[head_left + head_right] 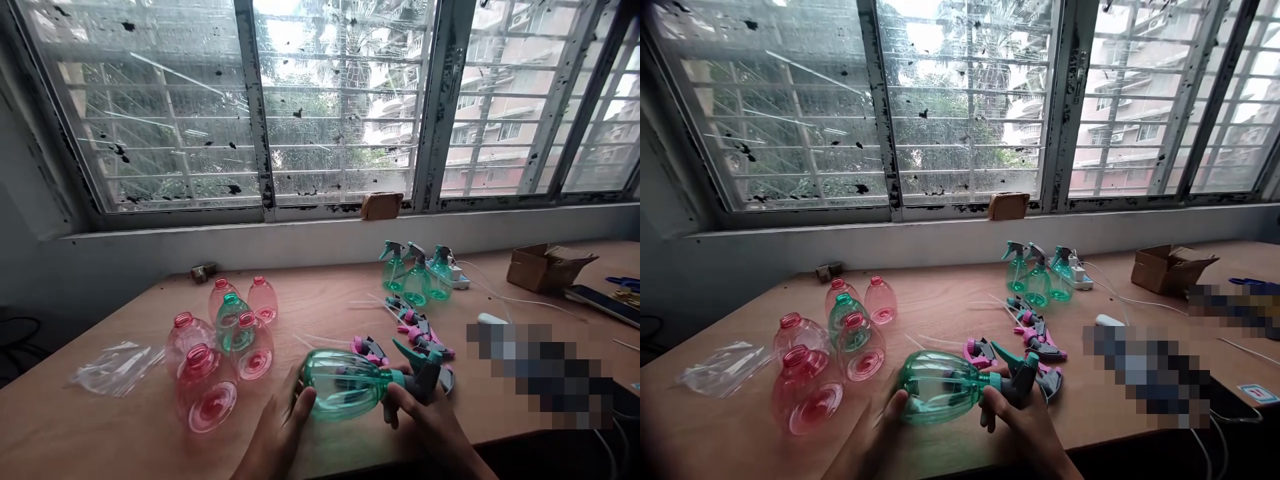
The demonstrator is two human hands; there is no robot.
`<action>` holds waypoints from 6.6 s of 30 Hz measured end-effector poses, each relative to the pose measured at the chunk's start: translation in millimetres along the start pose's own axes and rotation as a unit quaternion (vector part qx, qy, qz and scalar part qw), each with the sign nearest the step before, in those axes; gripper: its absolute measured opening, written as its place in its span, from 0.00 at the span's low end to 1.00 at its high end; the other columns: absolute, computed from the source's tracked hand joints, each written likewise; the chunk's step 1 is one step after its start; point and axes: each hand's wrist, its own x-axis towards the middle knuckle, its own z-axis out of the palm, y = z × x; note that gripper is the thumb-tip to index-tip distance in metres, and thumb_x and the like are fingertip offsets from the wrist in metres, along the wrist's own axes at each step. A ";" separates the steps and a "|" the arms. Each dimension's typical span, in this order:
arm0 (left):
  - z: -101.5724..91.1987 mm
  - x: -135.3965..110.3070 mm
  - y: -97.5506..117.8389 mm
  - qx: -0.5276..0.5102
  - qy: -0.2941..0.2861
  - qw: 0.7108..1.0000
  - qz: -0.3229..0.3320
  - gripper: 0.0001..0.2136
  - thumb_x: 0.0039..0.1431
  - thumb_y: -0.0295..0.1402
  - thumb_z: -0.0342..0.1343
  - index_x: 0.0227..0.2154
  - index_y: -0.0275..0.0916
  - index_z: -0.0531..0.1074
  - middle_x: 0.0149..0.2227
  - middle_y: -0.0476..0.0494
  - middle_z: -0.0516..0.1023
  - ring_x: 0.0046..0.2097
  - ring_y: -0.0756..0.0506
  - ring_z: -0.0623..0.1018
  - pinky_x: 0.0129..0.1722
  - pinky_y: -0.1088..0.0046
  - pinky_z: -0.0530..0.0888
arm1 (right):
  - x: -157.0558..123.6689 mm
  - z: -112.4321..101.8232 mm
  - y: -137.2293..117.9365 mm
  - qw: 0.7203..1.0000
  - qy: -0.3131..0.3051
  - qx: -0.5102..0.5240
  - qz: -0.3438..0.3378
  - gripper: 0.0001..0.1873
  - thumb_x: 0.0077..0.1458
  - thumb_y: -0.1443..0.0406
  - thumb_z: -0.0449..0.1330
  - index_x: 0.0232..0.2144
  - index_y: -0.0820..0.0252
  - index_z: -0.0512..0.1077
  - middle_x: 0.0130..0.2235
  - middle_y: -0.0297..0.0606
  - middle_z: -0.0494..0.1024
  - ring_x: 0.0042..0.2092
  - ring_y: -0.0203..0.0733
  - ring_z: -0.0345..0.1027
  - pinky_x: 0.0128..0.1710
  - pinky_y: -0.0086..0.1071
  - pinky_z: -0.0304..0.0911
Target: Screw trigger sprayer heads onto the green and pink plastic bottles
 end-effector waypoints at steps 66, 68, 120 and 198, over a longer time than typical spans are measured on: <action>0.3 -12.9 -28.1 -0.033 -0.108 0.989 0.100 0.50 0.56 0.41 0.68 0.71 0.54 0.40 0.72 0.37 0.58 0.71 0.29 0.61 0.70 0.48 0.58 | 3.2 -2.9 3.9 0.999 -0.043 0.013 0.027 0.21 0.59 0.50 0.70 0.38 0.59 0.70 0.21 0.31 0.77 0.21 0.39 0.70 0.22 0.29 0.65; 3.1 -15.2 -33.7 0.047 -0.072 0.986 0.143 0.50 0.52 0.30 0.68 0.71 0.55 0.42 0.75 0.38 0.48 0.73 0.28 0.55 0.71 0.45 0.54 | 2.8 -2.2 2.5 0.998 -0.050 0.015 0.030 0.21 0.58 0.49 0.70 0.37 0.59 0.70 0.22 0.32 0.78 0.21 0.39 0.70 0.22 0.29 0.65; 3.0 -13.1 -14.7 -0.139 -0.115 0.983 0.031 0.49 0.56 0.56 0.63 0.72 0.48 0.42 0.75 0.37 0.51 0.74 0.30 0.53 0.72 0.49 0.54 | 2.6 0.7 1.3 0.999 -0.023 -0.009 0.026 0.22 0.57 0.48 0.71 0.39 0.59 0.72 0.24 0.36 0.81 0.24 0.46 0.74 0.23 0.34 0.72; 0.2 -12.6 -21.6 -0.178 -0.081 0.979 0.053 0.33 0.66 0.53 0.54 0.70 0.55 0.52 0.73 0.41 0.59 0.72 0.30 0.59 0.67 0.48 0.62 | 2.6 -2.5 7.7 0.999 0.016 -0.021 0.022 0.25 0.54 0.46 0.71 0.38 0.59 0.72 0.22 0.37 0.80 0.24 0.46 0.73 0.23 0.34 0.68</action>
